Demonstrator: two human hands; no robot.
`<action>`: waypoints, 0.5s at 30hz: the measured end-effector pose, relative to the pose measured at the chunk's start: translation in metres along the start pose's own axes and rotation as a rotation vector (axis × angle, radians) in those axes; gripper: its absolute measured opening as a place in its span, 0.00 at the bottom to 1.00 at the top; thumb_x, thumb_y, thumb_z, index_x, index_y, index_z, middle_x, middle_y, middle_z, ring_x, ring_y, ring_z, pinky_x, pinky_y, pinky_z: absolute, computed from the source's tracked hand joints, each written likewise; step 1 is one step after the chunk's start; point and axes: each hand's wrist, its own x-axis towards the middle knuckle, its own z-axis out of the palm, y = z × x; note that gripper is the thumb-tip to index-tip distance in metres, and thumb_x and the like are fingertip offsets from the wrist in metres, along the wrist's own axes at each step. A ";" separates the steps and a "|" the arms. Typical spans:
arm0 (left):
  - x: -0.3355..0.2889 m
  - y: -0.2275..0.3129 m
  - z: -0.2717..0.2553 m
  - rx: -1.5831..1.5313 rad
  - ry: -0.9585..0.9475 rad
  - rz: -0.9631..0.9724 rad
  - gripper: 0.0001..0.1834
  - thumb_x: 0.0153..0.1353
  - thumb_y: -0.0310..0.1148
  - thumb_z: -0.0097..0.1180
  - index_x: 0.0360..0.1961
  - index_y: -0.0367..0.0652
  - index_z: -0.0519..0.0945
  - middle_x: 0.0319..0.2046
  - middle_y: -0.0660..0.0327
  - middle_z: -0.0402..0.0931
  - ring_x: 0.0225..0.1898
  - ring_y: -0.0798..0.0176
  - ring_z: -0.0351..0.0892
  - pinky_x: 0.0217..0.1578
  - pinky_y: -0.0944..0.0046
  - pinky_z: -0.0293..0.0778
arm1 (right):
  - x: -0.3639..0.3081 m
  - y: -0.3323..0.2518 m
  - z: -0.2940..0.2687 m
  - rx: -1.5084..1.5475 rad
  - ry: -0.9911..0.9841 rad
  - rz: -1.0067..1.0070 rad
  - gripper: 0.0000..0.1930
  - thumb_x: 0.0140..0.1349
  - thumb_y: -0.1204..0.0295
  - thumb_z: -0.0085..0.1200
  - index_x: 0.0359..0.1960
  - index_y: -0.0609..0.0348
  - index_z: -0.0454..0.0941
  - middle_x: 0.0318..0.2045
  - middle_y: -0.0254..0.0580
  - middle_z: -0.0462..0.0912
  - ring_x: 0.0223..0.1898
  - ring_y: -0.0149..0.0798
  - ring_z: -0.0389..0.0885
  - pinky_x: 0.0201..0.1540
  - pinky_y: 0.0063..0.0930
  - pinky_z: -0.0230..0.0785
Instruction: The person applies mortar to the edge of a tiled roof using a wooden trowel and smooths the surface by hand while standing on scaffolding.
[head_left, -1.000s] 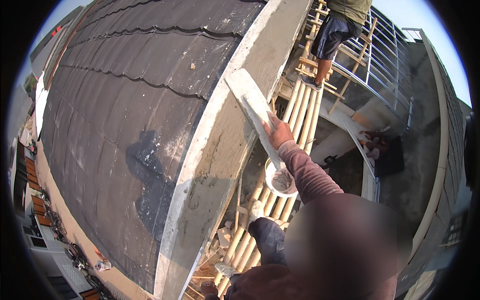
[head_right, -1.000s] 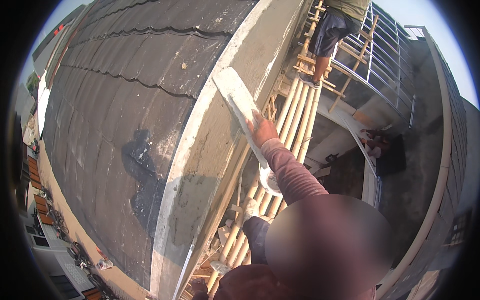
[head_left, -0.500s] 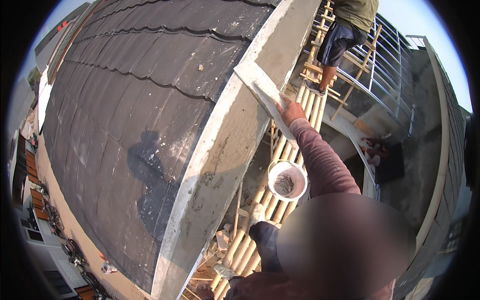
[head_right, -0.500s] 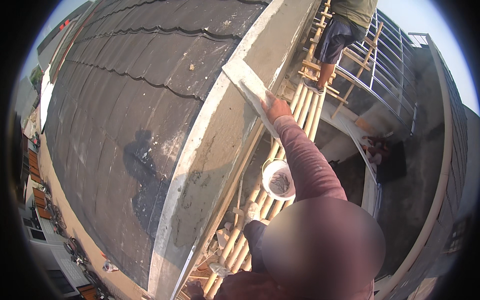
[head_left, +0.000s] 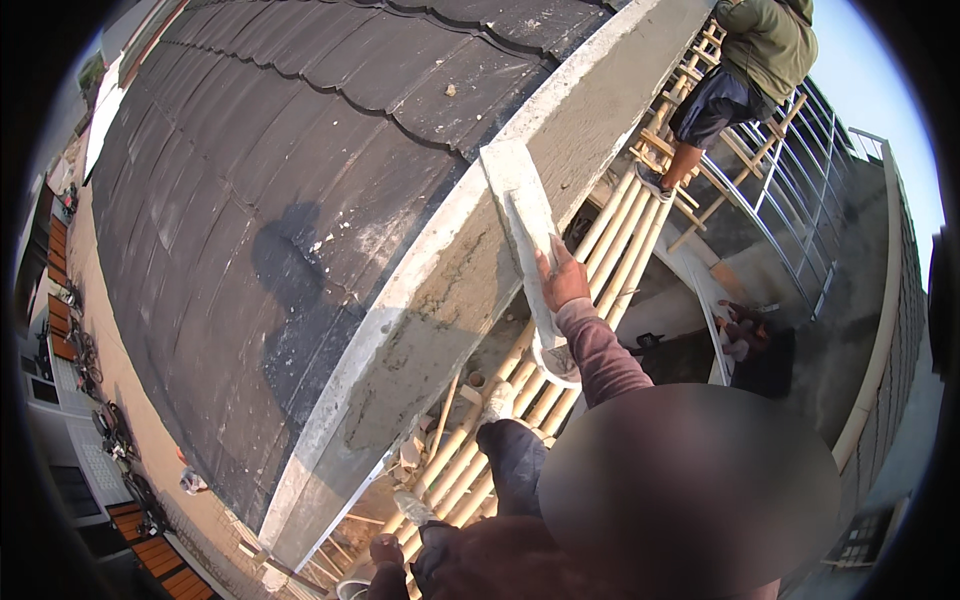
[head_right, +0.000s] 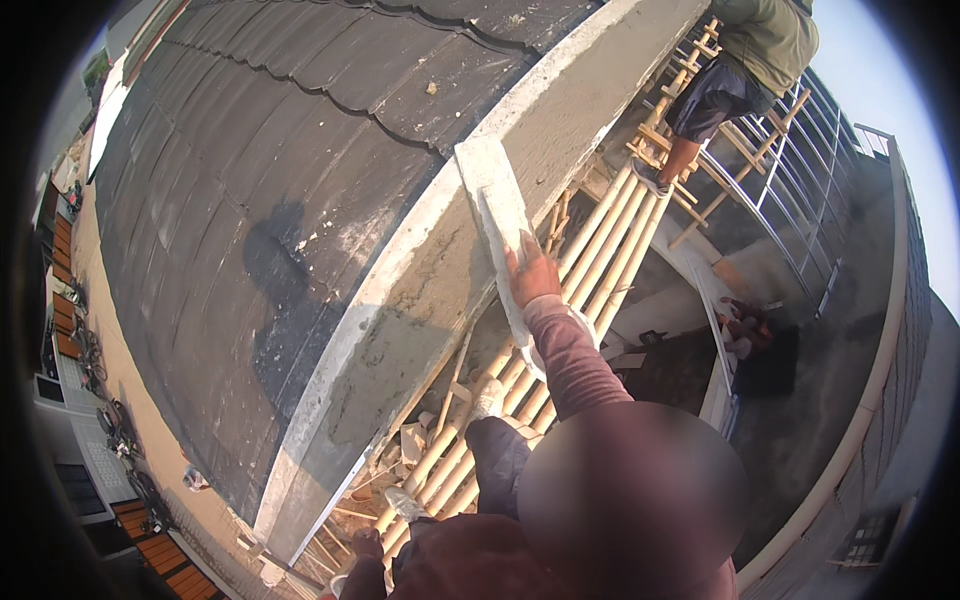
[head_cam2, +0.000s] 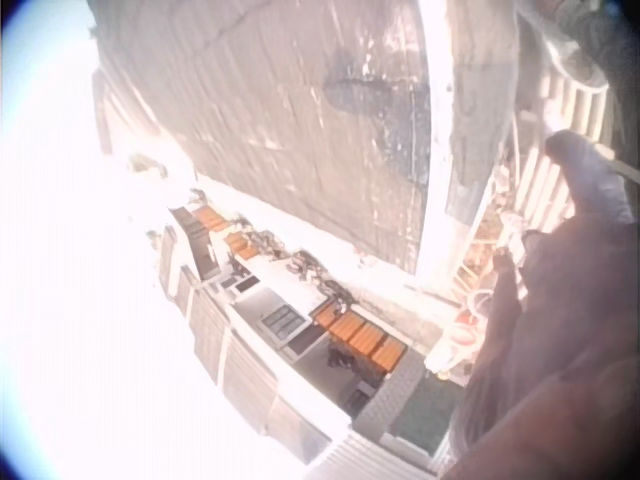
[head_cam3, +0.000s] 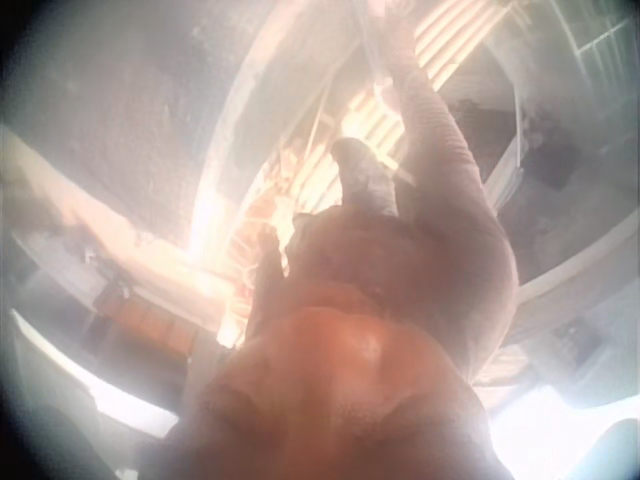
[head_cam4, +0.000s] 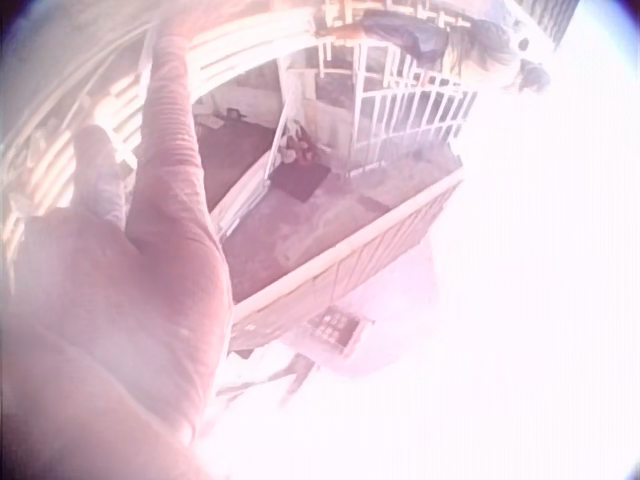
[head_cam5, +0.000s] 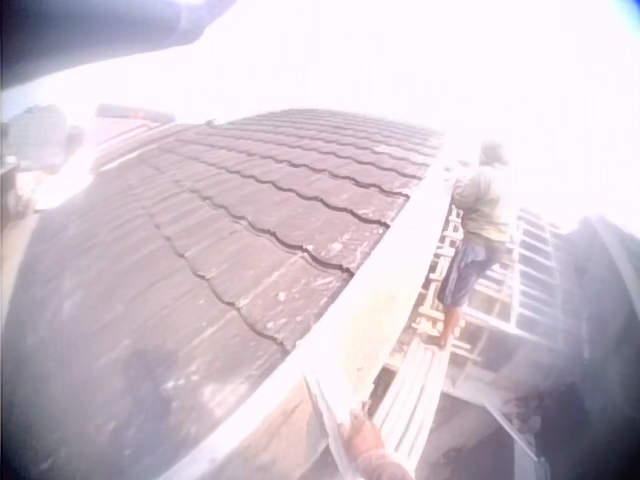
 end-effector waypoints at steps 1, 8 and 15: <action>0.008 -0.003 0.001 -0.010 0.013 0.100 0.07 0.59 0.28 0.60 0.35 0.37 0.78 0.28 0.55 0.81 0.25 0.59 0.82 0.27 0.60 0.78 | -0.019 -0.010 0.002 0.005 -0.019 0.015 0.27 0.70 0.58 0.56 0.66 0.57 0.73 0.49 0.67 0.83 0.53 0.65 0.82 0.59 0.48 0.74; 0.010 0.054 -0.011 -0.113 -0.067 0.044 0.04 0.60 0.23 0.60 0.36 0.35 0.79 0.29 0.58 0.81 0.27 0.61 0.81 0.30 0.61 0.79 | -0.165 -0.017 0.021 -0.026 -0.382 -0.034 0.30 0.71 0.51 0.52 0.71 0.48 0.66 0.47 0.65 0.84 0.47 0.66 0.84 0.54 0.52 0.77; 0.025 0.049 -0.026 0.132 -0.031 0.128 0.04 0.60 0.23 0.61 0.35 0.35 0.80 0.30 0.59 0.81 0.30 0.60 0.82 0.32 0.63 0.81 | -0.110 0.006 -0.007 -0.110 -0.394 -0.149 0.32 0.72 0.46 0.47 0.73 0.43 0.64 0.48 0.62 0.83 0.45 0.62 0.85 0.52 0.51 0.79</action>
